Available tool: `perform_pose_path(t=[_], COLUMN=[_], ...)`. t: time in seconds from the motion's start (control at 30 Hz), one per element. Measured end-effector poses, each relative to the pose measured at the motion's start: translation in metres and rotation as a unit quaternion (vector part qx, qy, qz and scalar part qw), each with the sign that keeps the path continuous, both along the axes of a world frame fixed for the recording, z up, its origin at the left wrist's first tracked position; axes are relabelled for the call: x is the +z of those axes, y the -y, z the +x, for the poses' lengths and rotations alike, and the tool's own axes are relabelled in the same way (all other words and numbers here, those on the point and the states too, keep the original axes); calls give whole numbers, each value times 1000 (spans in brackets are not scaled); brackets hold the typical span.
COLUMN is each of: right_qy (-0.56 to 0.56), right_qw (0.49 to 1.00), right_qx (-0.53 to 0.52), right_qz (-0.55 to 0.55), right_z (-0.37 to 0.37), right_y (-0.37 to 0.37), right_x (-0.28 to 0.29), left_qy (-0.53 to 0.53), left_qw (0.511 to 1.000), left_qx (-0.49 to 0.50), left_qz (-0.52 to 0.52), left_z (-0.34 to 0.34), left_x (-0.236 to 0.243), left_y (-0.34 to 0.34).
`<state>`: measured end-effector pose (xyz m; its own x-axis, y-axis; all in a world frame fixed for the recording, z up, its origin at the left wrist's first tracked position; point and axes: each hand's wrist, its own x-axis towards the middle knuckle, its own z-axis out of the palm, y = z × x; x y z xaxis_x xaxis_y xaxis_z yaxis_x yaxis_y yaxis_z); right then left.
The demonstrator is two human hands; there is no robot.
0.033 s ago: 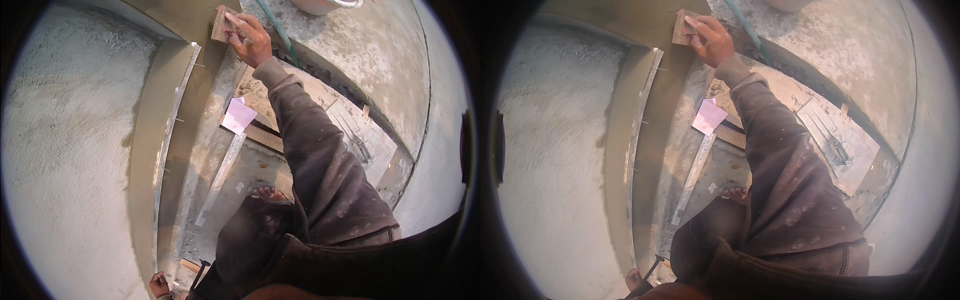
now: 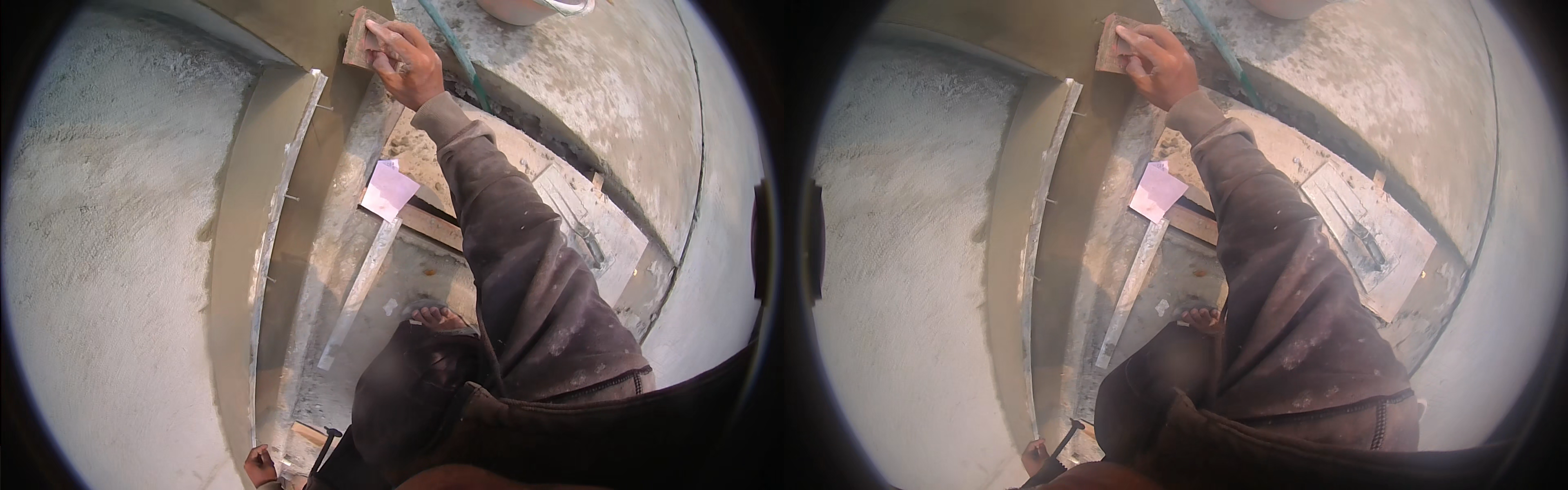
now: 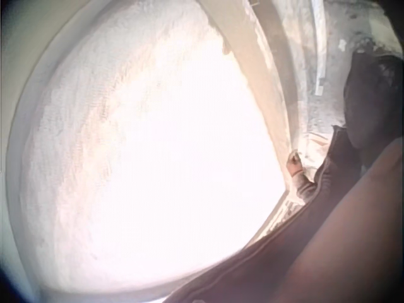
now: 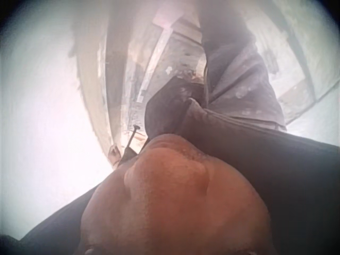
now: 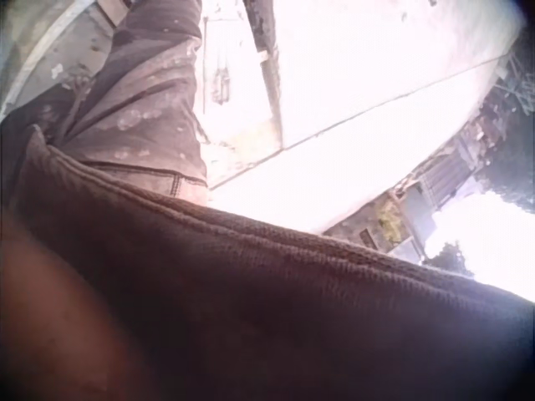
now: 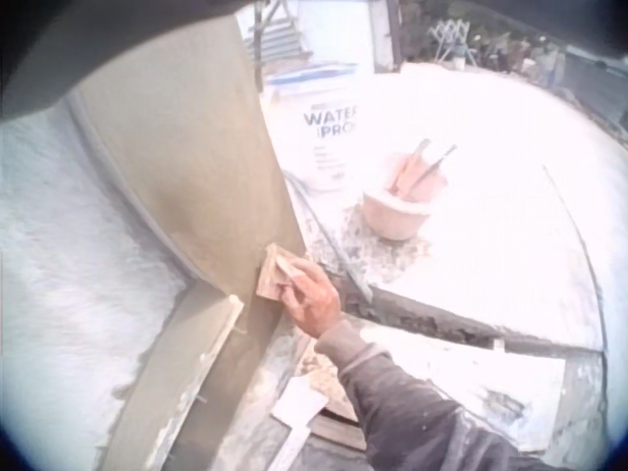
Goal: The person smooths a curved concrete edge using a trowel and a brush. They repeatedly apply and level the material along the edge, occasionally dipping the brush into a bucket and scraping excess from the trowel.
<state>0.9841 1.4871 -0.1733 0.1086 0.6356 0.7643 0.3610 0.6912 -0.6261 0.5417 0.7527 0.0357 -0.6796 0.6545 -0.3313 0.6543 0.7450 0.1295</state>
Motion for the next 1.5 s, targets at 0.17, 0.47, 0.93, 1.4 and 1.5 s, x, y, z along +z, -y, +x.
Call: perform_pose_path(t=[0.17, 0.47, 0.93, 1.4, 1.5], right_qy=[0, -14, 56, 124, 122], right_qw=[999, 1000, 995, 990, 990], right_qx=[4, 2, -31, -16, -4], right_qz=[32, 3, -78, -61, -73], right_z=[-5, -16, 5, 11, 12], right_y=[-10, -15, -19, -19, -15], right_x=[1, 0, 29, 32, 30], left_qy=[77, 51, 71, 69, 85], left_qw=[989, 996, 988, 986, 985], left_qx=[118, 70, 130, 134, 142], left_qz=[-51, -9, -51, -74, -43], left_z=[12, 5, 18, 8, 8], left_x=[8, -16, -24, -39, -38], left_y=[-1, 13, -37, -37, -33])
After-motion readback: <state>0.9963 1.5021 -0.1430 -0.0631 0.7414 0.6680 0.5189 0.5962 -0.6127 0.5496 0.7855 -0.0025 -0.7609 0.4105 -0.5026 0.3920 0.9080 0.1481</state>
